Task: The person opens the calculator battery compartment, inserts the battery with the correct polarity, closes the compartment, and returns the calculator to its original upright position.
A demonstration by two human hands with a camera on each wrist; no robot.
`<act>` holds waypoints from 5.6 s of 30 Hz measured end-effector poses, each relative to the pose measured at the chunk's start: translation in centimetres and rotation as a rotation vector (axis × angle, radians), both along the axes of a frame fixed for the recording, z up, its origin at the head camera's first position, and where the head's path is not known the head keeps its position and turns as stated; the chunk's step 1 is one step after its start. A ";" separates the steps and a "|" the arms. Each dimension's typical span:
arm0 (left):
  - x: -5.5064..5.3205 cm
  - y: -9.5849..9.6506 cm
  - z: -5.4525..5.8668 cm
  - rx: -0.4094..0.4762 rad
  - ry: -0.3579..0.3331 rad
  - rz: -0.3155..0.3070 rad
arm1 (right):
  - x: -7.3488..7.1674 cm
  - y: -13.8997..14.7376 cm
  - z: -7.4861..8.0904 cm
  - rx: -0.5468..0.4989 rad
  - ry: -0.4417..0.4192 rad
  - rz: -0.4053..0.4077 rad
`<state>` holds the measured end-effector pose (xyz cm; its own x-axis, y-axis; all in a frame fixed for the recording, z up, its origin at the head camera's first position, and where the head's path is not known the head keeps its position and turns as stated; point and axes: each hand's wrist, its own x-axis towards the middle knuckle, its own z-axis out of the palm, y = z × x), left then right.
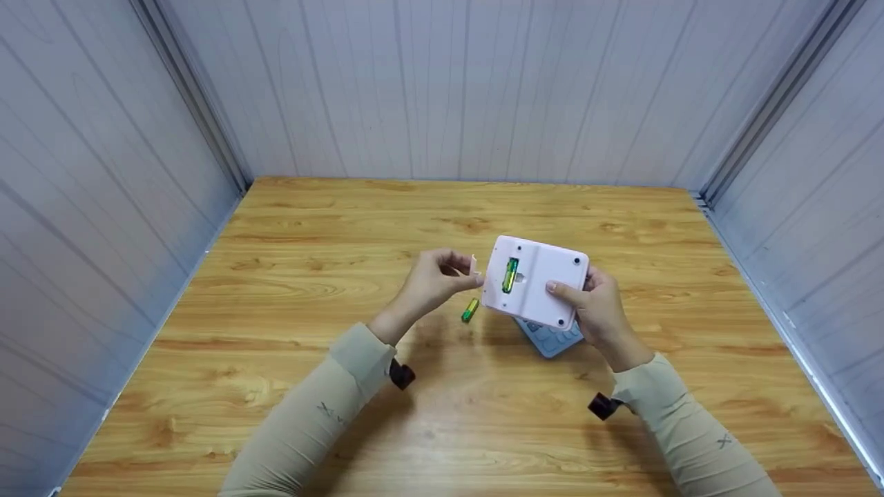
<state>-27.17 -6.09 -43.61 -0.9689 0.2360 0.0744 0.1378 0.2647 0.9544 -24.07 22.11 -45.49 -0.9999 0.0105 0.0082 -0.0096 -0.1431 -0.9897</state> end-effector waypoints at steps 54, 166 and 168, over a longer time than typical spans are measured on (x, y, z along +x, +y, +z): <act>1.2 3.8 0.5 0.018 -0.016 -0.046 | 0.1 -0.7 -0.4 0.080 0.003 -0.012; 0.1 2.8 -0.2 0.147 -0.217 0.028 | 0.9 -1.4 0.7 0.358 0.314 -0.049; 0.3 2.9 -0.2 0.165 -0.249 0.026 | 0.9 -1.5 0.6 0.369 0.347 -0.043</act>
